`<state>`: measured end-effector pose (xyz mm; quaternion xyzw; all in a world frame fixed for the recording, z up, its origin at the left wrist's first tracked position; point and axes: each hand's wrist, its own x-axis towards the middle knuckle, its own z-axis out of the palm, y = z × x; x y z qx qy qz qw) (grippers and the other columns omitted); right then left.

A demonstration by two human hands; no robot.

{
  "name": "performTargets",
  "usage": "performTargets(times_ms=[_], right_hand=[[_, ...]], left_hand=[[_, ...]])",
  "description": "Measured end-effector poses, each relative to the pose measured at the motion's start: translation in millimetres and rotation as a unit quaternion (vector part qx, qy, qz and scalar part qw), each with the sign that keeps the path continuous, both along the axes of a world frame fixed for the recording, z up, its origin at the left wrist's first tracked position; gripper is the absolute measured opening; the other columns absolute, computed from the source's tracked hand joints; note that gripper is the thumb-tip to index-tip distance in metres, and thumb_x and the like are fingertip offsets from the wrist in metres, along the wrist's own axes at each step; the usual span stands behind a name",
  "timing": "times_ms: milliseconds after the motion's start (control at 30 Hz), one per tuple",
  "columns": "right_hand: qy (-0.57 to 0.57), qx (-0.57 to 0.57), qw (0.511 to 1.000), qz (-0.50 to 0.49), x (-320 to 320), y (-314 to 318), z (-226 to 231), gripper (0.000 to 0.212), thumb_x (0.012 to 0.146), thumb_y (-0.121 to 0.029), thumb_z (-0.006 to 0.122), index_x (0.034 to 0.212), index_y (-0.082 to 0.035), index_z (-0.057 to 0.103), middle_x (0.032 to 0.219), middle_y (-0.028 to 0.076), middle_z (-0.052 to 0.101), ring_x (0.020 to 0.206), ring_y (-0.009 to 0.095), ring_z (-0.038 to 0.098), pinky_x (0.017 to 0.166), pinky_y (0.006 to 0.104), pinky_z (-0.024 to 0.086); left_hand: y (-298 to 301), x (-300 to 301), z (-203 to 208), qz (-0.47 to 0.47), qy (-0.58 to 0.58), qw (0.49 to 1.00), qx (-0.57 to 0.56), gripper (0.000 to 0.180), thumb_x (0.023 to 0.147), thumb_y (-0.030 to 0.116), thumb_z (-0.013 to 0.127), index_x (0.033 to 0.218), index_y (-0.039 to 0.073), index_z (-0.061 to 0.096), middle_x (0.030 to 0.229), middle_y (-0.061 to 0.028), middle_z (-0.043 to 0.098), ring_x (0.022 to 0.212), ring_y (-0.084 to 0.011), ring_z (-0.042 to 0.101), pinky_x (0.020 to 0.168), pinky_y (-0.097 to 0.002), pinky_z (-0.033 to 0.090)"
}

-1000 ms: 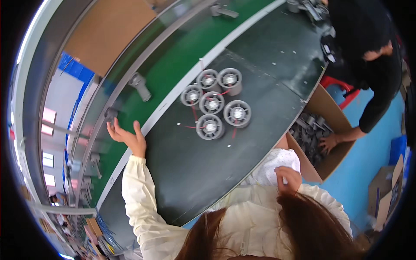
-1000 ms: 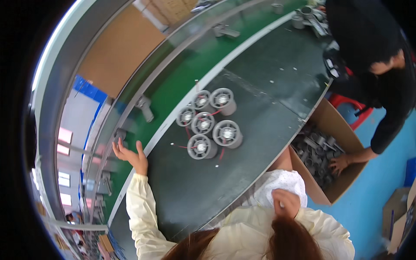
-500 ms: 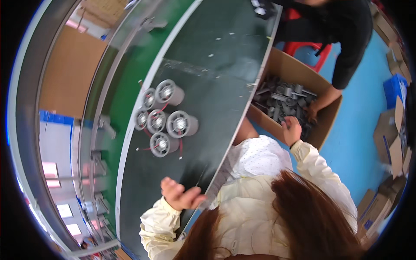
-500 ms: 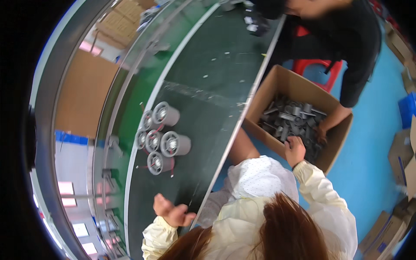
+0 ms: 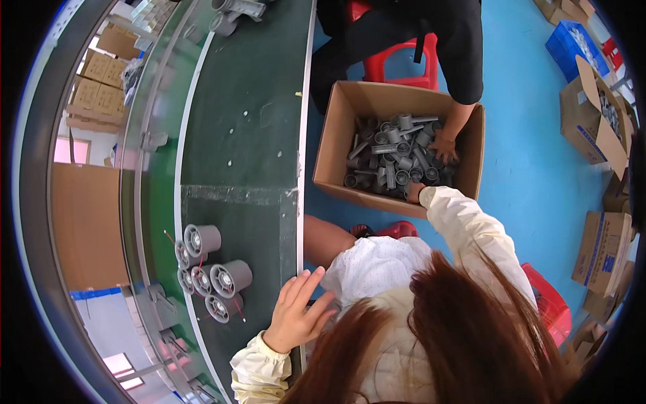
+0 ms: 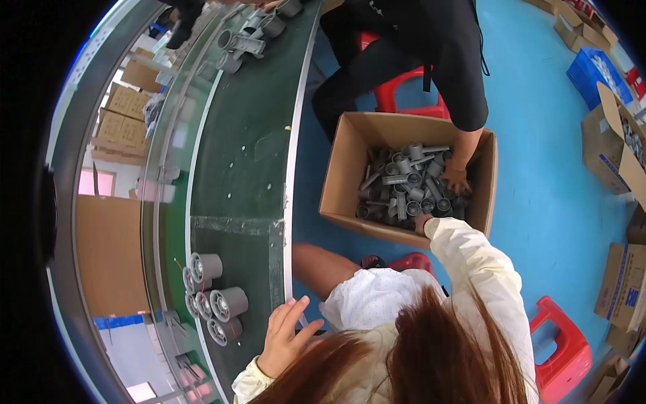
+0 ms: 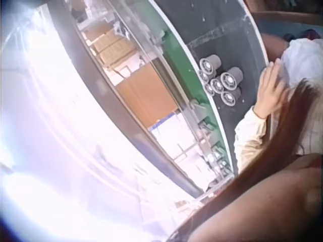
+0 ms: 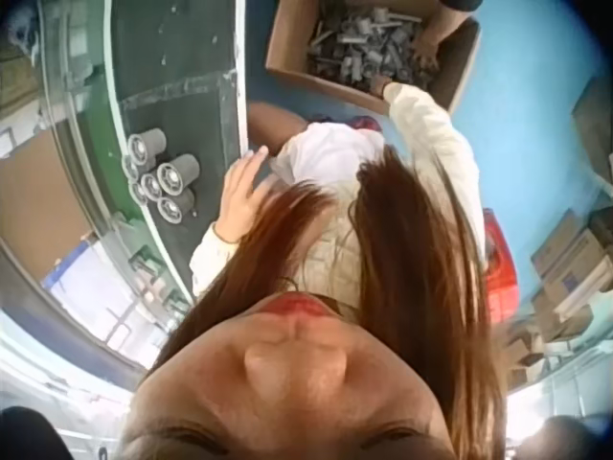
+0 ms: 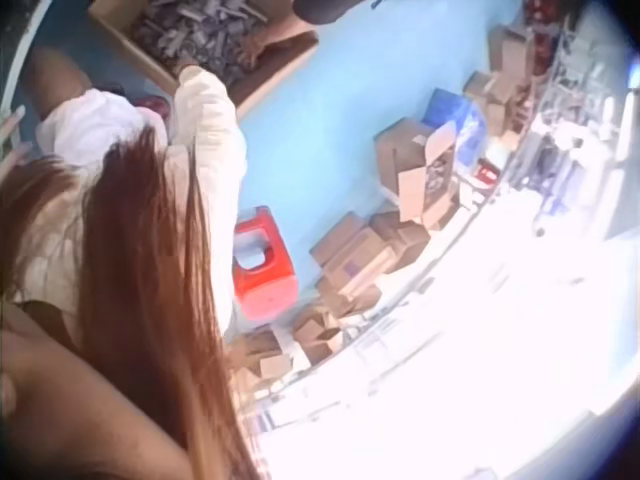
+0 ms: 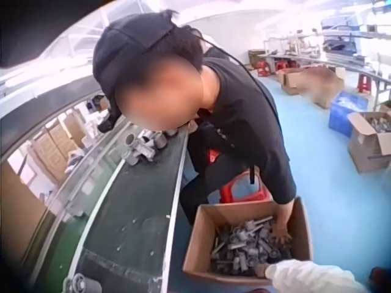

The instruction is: Assembling handheld fan motor units into plastic housings and routing the internal wiring.

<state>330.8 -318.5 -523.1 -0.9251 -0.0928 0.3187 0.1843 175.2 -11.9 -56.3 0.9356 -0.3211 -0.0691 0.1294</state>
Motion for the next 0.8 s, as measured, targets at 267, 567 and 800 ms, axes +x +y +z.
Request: performTargets(times_ms=[267, 567, 800], right_hand=[[0.009, -0.037, 0.969, -0.244, 7, -11, -30, 0.037, 0.069, -0.019, 0.072, 0.098, 0.002, 0.068, 0.097, 0.024, 0.069, 0.092, 0.038, 0.068, 0.083, 0.0459, 0.055], [-0.109, -0.040, 0.957, -0.265, 24, 2, -61, 0.084, 0.062, -0.047, 0.082, 0.121, 0.003, 0.049, 0.128, 0.023, 0.048, 0.125, 0.043, 0.039, 0.105, 0.0472, 0.035], [-0.012, -0.184, 0.941, -0.284, 24, -15, -51, 0.123, 0.048, -0.076, 0.075, 0.138, 0.000, 0.039, 0.143, 0.023, 0.037, 0.131, 0.040, 0.036, 0.113, 0.0480, 0.023]], left_hand=[[-10, 8, -5, 0.057, -0.005, 0.993, 0.102, 0.038, 0.079, 0.029, 0.072, 0.115, 0.016, 0.068, 0.143, -0.0164, 0.046, 0.126, -0.0326, 0.046, 0.100, -0.0418, 0.040], [19, -20, -36, 0.024, -0.124, 0.975, 0.184, 0.037, 0.092, 0.025, 0.049, 0.125, 0.016, 0.062, 0.141, -0.0152, 0.049, 0.122, -0.0323, 0.049, 0.097, -0.0398, 0.042], [9, -13, -21, 0.177, 0.164, 0.968, 0.064, 0.036, 0.092, 0.023, 0.049, 0.124, 0.014, 0.062, 0.140, -0.0131, 0.051, 0.123, -0.0306, 0.047, 0.099, -0.0388, 0.039]])
